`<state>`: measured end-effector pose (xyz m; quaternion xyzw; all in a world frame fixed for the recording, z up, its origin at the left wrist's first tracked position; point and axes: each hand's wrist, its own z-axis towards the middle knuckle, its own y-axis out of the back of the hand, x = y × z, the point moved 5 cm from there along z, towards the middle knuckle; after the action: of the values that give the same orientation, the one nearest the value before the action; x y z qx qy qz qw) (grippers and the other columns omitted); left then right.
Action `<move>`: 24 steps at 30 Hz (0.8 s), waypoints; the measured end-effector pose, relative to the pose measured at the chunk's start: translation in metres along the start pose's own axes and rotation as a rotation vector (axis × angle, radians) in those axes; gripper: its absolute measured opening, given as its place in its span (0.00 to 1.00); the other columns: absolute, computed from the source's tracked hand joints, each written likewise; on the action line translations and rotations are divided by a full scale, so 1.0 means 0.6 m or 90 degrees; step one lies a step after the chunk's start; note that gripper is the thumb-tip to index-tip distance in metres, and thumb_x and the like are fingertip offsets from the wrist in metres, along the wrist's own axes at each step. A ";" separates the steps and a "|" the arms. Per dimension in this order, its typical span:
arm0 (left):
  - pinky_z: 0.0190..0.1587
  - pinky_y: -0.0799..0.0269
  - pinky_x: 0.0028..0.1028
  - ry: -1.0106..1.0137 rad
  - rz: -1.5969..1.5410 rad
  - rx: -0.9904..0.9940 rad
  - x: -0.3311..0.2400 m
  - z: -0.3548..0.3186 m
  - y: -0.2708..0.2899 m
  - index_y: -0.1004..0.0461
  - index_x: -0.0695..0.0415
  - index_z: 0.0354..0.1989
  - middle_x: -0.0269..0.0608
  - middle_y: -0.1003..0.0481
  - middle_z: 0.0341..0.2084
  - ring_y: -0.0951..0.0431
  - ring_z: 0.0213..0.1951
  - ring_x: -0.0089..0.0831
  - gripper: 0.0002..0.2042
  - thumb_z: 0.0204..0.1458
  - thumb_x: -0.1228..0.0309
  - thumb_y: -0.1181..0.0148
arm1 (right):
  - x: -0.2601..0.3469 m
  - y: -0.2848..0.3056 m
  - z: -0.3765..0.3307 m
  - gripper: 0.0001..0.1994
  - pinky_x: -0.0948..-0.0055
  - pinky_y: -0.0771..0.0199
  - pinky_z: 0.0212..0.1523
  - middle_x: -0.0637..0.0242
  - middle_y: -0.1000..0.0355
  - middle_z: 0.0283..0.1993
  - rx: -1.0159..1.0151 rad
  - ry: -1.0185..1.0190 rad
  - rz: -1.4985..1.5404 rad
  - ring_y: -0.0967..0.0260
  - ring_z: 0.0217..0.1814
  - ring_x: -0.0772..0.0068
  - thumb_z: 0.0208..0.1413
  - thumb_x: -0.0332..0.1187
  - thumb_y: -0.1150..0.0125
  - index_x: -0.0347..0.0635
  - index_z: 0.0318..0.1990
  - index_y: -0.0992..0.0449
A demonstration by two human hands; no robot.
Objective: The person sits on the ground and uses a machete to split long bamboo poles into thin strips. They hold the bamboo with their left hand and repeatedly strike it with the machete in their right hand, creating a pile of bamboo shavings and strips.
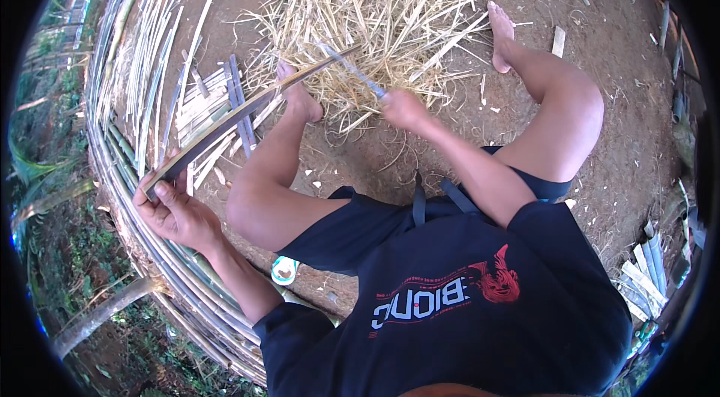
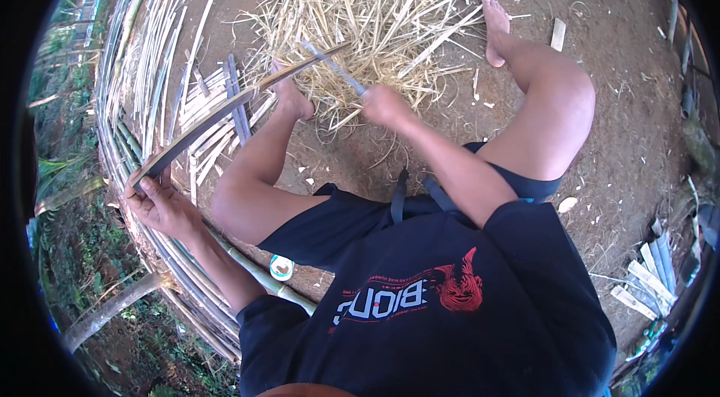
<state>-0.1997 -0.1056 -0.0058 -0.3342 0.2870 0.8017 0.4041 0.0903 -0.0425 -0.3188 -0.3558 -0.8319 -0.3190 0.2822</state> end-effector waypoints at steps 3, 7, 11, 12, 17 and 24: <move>0.45 0.18 0.35 0.002 0.001 -0.006 0.010 0.001 0.013 0.36 0.67 0.46 0.56 0.26 0.40 0.21 0.44 0.44 0.10 0.62 0.72 0.51 | -0.018 0.010 -0.007 0.11 0.71 0.29 0.21 0.63 0.30 0.22 0.022 -0.033 0.018 0.34 0.18 0.74 0.60 0.32 0.50 0.36 0.44 0.26; 0.46 0.19 0.35 0.022 -0.003 -0.024 0.025 0.024 0.004 0.36 0.66 0.46 0.55 0.26 0.39 0.21 0.43 0.38 0.10 0.62 0.72 0.51 | 0.061 -0.022 -0.079 0.11 0.71 0.33 0.17 0.65 0.33 0.18 -0.028 0.212 0.011 0.38 0.14 0.74 0.59 0.32 0.50 0.35 0.43 0.27; 0.41 0.17 0.32 0.023 0.042 -0.029 0.064 0.071 0.024 0.35 0.65 0.46 0.48 0.27 0.36 0.21 0.39 0.35 0.12 0.62 0.69 0.48 | 0.098 -0.025 -0.108 0.10 0.71 0.35 0.15 0.64 0.36 0.17 -0.047 0.330 -0.052 0.41 0.12 0.74 0.58 0.32 0.51 0.35 0.41 0.28; 0.42 0.17 0.33 0.039 0.036 -0.036 0.075 0.084 0.028 0.35 0.65 0.46 0.48 0.27 0.36 0.21 0.39 0.36 0.12 0.62 0.69 0.49 | 0.098 -0.021 -0.109 0.10 0.70 0.35 0.15 0.63 0.36 0.17 -0.053 0.330 -0.069 0.42 0.12 0.74 0.58 0.32 0.51 0.35 0.40 0.28; 0.45 0.19 0.37 0.113 0.001 -0.005 0.149 0.161 0.035 0.36 0.64 0.48 0.53 0.26 0.41 0.21 0.43 0.40 0.11 0.62 0.69 0.50 | 0.010 -0.009 -0.080 0.10 0.69 0.38 0.13 0.69 0.38 0.20 -0.043 0.074 0.049 0.44 0.15 0.76 0.56 0.32 0.50 0.37 0.41 0.29; 0.51 0.24 0.40 0.146 -0.089 0.099 0.182 0.214 0.035 0.35 0.61 0.46 0.48 0.26 0.41 0.22 0.46 0.38 0.11 0.61 0.68 0.48 | -0.035 0.017 -0.062 0.08 0.73 0.37 0.19 0.73 0.41 0.22 -0.076 0.021 -0.033 0.44 0.19 0.79 0.58 0.34 0.50 0.40 0.39 0.30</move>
<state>-0.3056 0.0274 -0.0071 -0.4105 0.3689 0.7033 0.4481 0.1195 -0.0727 -0.3060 -0.3453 -0.8155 -0.3810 0.2657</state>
